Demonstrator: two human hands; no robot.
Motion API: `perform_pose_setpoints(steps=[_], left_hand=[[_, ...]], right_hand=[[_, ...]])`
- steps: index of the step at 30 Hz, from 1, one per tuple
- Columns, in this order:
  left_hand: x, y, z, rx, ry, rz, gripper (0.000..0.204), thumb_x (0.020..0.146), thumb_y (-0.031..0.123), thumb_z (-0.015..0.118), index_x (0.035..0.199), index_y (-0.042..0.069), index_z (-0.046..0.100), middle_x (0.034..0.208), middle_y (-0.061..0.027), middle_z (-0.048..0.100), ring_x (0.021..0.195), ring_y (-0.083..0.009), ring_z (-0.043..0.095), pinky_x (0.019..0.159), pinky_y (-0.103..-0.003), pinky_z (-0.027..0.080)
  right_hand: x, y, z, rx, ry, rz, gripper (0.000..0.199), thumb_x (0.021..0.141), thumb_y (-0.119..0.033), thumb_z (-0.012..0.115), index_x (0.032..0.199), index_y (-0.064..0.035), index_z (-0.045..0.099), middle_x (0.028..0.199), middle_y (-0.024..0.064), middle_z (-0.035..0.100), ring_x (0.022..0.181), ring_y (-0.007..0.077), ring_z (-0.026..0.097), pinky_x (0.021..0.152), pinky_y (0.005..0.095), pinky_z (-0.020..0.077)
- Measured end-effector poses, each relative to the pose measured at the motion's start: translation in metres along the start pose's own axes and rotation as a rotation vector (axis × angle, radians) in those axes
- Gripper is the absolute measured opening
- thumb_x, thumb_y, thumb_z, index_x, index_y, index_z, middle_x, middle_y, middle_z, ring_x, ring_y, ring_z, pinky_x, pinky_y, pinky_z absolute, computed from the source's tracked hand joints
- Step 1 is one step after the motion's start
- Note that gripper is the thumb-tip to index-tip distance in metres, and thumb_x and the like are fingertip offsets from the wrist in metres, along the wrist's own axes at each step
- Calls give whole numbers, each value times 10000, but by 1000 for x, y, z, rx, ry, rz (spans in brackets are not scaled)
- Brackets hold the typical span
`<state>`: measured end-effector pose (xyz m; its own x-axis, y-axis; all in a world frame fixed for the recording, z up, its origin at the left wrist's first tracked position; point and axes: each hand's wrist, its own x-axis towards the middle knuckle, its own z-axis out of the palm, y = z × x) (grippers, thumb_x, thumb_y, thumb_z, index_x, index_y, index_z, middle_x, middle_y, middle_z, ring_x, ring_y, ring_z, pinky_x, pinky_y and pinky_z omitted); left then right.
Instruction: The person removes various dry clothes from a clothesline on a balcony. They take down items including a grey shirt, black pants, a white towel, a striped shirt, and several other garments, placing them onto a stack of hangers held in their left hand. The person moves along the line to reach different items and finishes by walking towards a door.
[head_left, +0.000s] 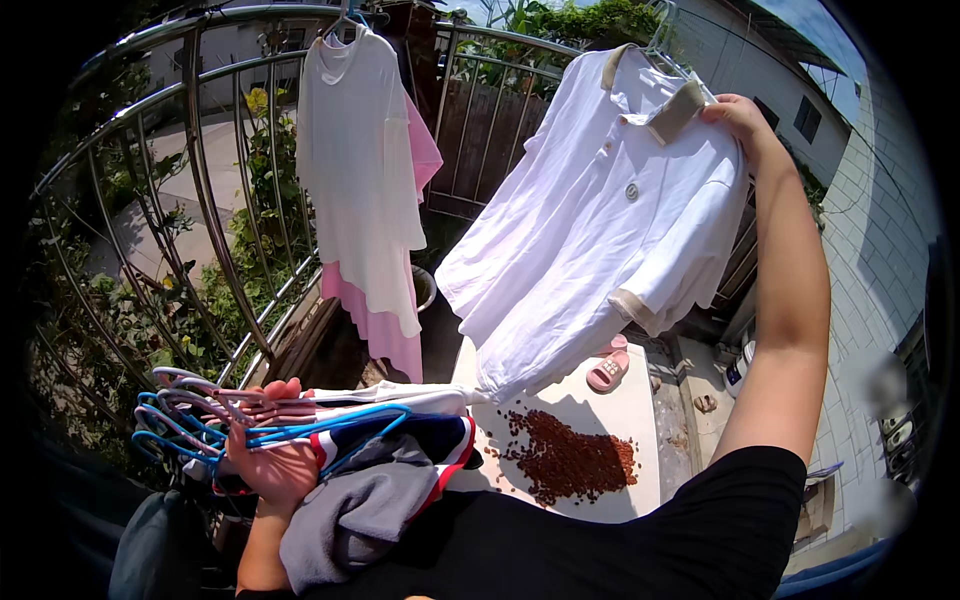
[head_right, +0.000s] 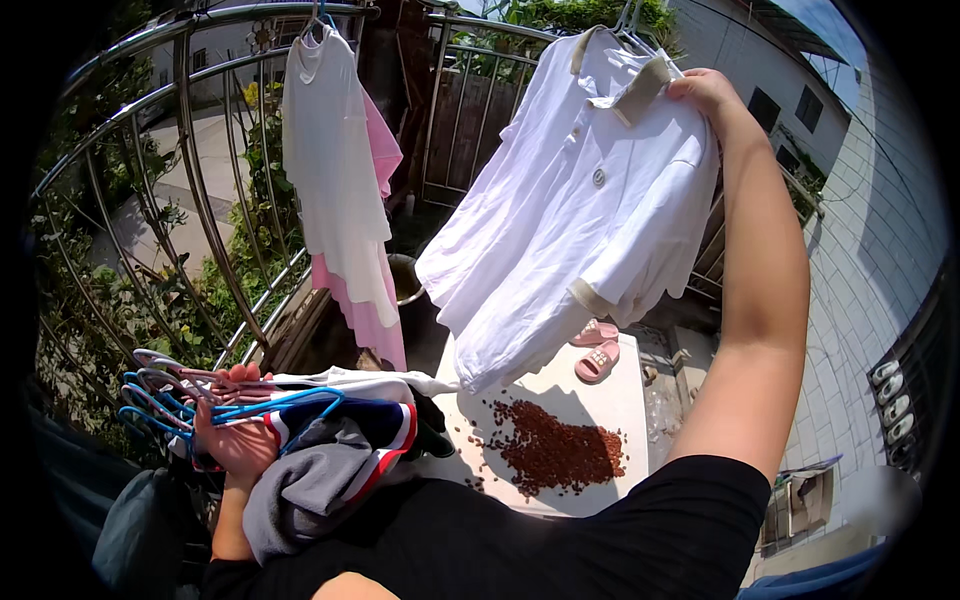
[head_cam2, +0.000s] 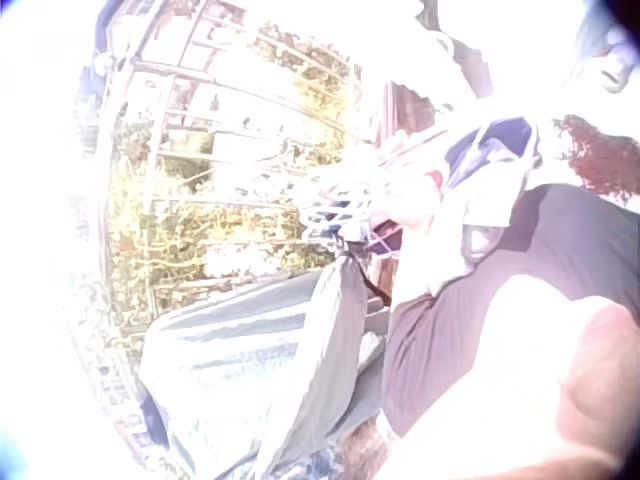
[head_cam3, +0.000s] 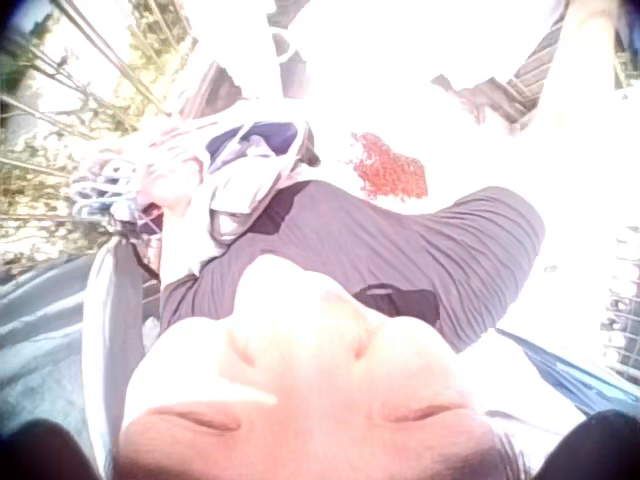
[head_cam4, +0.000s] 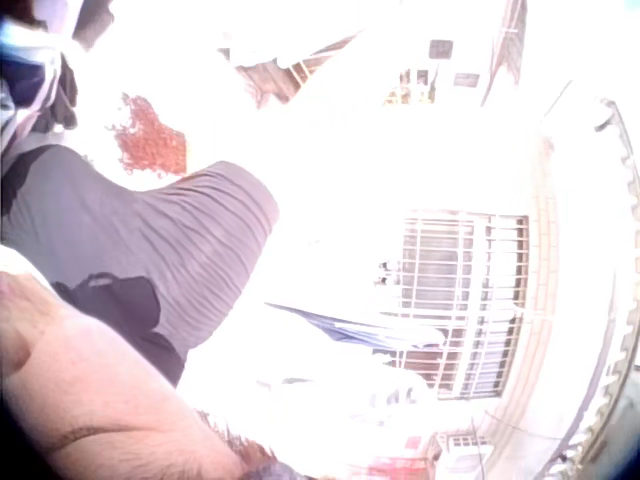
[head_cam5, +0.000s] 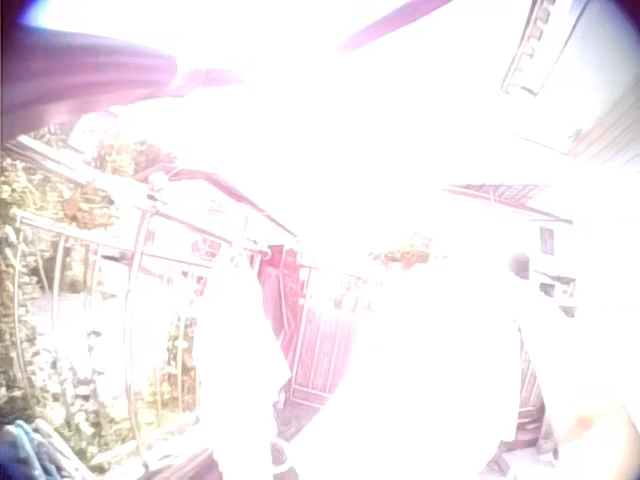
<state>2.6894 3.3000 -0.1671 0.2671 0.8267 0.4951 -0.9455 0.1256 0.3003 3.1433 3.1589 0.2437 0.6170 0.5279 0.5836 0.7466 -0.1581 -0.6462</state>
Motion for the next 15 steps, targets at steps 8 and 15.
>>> perform_pose_setpoints(steps=[8, 15], left_hand=[[8, -40, 18, -140, 26, -157, 446, 823, 417, 468, 1111, 78, 491, 1112, -138, 529, 1089, -285, 480, 983, -470, 327], [8, -43, 16, -113, 6, -97, 445, 831, 419, 467, 1097, 63, 479, 1076, -145, 546, 1057, -278, 506, 957, -460, 367]], right_hand=[[16, 52, -134, -718, 208, -138, 488, 606, -107, 620, 1082, -36, 542, 895, 100, 605, 826, 241, 585, 754, 312, 464], [-62, -22, 62, -1319, 451, -1081, 713, 630, -8, 485, 1303, -179, 322, 1363, 67, 288, 1263, 264, 265, 1050, 385, 198]])
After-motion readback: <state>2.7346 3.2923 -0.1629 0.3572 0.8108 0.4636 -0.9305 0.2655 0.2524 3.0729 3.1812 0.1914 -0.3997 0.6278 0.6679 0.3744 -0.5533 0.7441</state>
